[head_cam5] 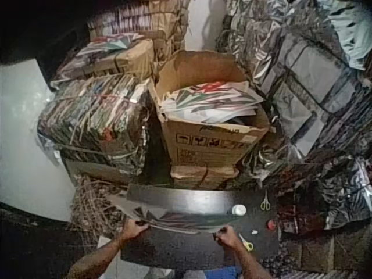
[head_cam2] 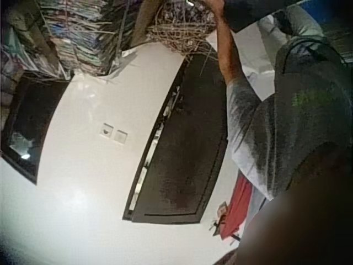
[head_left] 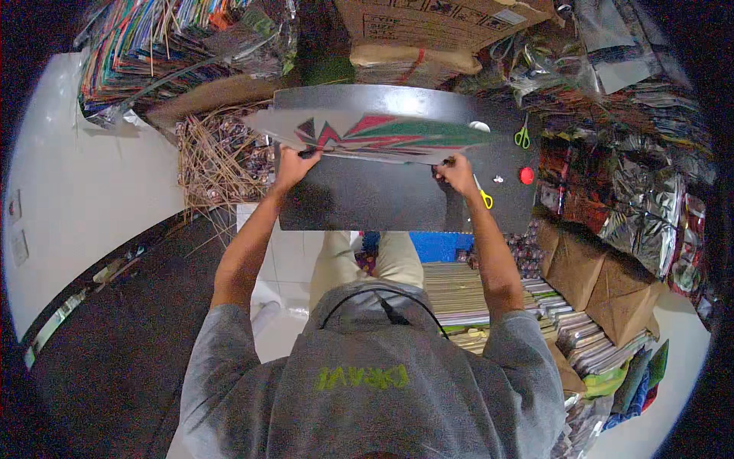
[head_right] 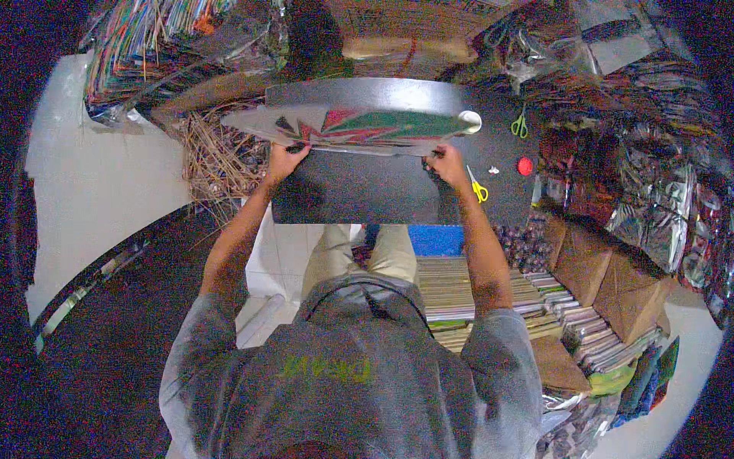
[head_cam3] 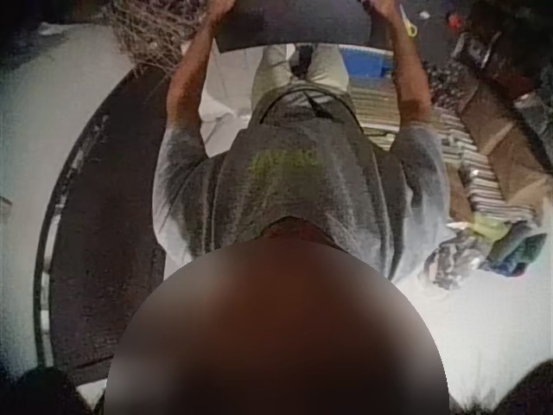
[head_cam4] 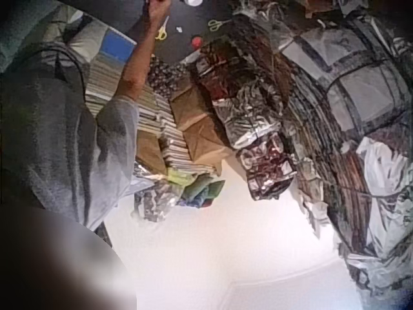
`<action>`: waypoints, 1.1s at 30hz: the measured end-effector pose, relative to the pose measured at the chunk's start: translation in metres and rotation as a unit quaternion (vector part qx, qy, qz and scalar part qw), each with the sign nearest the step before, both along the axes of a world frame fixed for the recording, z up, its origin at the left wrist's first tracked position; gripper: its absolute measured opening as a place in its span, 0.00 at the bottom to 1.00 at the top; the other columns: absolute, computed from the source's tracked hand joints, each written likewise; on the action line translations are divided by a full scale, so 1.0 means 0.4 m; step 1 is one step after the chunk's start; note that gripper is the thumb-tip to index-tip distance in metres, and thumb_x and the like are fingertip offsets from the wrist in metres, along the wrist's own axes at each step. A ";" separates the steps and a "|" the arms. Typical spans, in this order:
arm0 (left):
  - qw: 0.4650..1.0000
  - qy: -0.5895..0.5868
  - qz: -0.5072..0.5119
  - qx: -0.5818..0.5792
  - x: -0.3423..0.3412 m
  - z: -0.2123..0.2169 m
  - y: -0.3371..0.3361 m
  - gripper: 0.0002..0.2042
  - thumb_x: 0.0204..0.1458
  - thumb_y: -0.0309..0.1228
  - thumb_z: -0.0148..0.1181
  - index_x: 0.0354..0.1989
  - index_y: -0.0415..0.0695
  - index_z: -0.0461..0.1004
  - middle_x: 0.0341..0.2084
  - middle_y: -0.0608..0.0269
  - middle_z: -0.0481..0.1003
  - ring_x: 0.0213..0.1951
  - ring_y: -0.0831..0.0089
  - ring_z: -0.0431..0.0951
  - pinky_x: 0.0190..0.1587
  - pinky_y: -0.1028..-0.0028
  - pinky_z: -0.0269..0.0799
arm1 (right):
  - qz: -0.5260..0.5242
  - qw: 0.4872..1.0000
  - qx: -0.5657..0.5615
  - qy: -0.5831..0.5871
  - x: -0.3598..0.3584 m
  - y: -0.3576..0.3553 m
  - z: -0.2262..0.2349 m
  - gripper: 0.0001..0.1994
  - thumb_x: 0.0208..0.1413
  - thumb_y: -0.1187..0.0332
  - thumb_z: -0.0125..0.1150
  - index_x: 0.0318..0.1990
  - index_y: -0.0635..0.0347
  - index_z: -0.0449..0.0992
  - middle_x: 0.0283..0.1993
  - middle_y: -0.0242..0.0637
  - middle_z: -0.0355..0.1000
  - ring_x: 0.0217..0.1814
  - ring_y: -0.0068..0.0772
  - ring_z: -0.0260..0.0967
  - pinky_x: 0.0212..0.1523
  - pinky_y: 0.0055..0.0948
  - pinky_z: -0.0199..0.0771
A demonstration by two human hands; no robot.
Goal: Assembling a kite by applying a central decorative sticker and aligning paper.
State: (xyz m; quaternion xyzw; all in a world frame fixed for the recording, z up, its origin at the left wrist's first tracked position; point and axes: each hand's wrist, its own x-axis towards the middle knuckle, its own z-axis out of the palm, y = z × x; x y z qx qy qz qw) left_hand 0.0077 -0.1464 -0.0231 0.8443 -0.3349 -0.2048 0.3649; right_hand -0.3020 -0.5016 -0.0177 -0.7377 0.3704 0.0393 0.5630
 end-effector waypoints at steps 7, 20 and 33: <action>0.970 -0.127 -0.115 -0.175 0.002 0.052 -0.035 0.10 0.44 0.24 0.71 0.35 0.52 0.83 0.35 0.69 0.83 0.41 0.66 0.80 0.47 0.70 0.72 | -0.018 0.989 0.070 -0.129 -0.009 -0.034 0.032 0.17 0.61 0.85 0.50 0.55 0.64 0.76 0.46 0.32 0.81 0.40 0.18 0.72 0.45 0.23 0.73; 0.960 0.215 -0.041 -0.176 0.028 -0.118 0.048 0.12 0.45 0.38 0.62 0.38 0.53 0.85 0.42 0.70 0.83 0.47 0.66 0.75 0.54 0.64 0.62 | -0.080 0.983 0.125 -0.111 0.102 -0.024 0.177 0.14 0.68 0.72 0.55 0.58 0.61 0.75 0.54 0.34 0.79 0.51 0.22 0.75 0.47 0.22 0.74; 0.968 -0.186 -0.149 -0.081 -0.002 -0.001 0.042 0.15 0.46 0.42 0.65 0.44 0.62 0.85 0.42 0.77 0.82 0.48 0.67 0.73 0.56 0.61 0.58 | 0.241 0.964 -0.111 0.005 0.152 0.210 0.284 0.23 0.65 0.58 0.59 0.64 0.56 0.71 0.64 0.46 0.72 0.68 0.53 0.67 0.69 0.45 0.65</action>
